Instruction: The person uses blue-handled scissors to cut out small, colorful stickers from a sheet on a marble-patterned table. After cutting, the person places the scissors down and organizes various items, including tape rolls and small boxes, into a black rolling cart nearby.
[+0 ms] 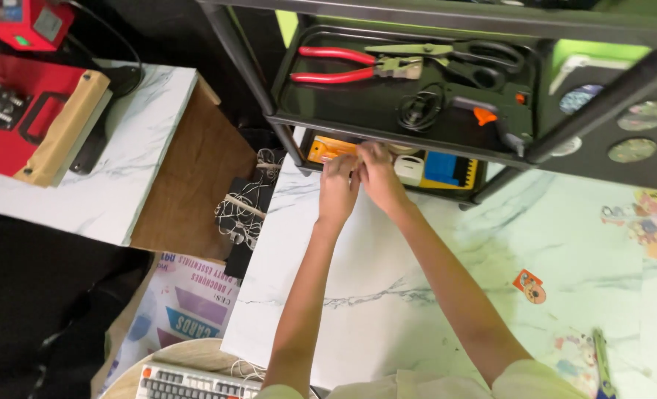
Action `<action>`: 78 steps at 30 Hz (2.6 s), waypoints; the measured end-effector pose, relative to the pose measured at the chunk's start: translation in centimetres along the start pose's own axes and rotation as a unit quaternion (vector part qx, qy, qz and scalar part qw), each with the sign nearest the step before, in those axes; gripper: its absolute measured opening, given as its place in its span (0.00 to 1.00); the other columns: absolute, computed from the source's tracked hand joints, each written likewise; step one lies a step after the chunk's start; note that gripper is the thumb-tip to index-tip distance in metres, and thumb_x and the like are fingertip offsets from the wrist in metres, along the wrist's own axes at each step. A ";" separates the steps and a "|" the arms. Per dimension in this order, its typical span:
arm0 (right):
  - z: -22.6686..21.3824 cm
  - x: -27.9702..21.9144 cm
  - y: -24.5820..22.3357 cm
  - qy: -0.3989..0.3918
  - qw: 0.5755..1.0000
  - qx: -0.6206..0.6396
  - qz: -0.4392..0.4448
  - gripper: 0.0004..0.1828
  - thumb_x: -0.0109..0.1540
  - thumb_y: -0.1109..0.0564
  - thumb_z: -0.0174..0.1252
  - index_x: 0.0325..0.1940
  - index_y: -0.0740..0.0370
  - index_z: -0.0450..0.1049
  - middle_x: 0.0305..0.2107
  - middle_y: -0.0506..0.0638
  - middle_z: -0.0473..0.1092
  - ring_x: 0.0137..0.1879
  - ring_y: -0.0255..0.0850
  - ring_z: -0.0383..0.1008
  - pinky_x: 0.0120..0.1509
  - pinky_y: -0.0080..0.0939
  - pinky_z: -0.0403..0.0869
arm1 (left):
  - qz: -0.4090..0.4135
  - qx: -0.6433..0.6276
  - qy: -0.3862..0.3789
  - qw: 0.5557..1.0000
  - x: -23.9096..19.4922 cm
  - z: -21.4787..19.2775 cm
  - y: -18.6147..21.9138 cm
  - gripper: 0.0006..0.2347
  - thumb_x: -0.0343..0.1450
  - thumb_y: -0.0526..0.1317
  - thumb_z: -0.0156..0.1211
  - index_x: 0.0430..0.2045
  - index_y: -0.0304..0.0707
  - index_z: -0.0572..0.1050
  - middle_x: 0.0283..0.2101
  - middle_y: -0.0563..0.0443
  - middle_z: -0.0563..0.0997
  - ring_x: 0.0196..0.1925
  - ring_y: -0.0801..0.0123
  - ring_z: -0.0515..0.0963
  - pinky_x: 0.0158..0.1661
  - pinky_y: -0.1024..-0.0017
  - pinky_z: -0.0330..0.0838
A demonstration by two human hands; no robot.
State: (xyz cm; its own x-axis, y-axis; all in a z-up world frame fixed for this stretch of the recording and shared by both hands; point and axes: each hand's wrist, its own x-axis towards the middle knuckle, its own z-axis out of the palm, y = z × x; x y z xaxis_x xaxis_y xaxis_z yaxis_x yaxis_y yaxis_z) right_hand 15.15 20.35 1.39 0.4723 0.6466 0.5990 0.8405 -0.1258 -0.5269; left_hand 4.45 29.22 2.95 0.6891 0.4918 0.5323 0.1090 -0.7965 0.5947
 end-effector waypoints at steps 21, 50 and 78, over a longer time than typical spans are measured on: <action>-32.3 -37.5 -9.8 -0.001 0.945 -0.115 0.305 0.27 0.62 0.60 0.61 0.65 0.65 0.66 0.53 0.61 0.70 0.61 0.58 0.69 0.63 0.51 0.70 | 0.197 -0.205 -0.447 0.848 -23.1 8.5 28.2 0.16 0.72 0.35 0.60 0.54 0.35 0.73 0.53 0.43 0.77 0.55 0.50 0.75 0.56 0.58 0.69; -50.0 -63.6 -10.8 0.094 0.845 -0.360 0.384 0.26 0.55 0.52 0.69 0.56 0.57 0.73 0.63 0.56 0.64 0.69 0.56 0.60 0.69 0.58 0.61 | 0.387 -0.187 -0.403 0.808 -40.2 28.5 52.0 0.17 0.64 0.29 0.63 0.48 0.39 0.78 0.61 0.43 0.71 0.64 0.45 0.67 0.60 0.51 0.66; -54.3 -59.4 -2.6 0.162 0.852 -0.301 0.396 0.21 0.62 0.53 0.67 0.50 0.68 0.69 0.45 0.58 0.67 0.52 0.53 0.68 0.56 0.49 0.72 | -0.040 -0.343 -0.517 0.783 -37.5 29.9 49.0 0.16 0.77 0.43 0.50 0.53 0.27 0.72 0.43 0.44 0.75 0.28 0.67 0.76 0.32 0.70 0.74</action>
State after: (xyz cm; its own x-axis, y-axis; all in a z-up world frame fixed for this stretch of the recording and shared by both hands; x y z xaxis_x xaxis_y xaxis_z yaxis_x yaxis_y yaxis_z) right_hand -0.68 -58.54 -0.06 0.9209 -0.0508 0.3865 0.1615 -0.8528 -0.4967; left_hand 5.33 -38.78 -5.87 0.9502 -0.2999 -0.0851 0.0159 -0.2261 0.9740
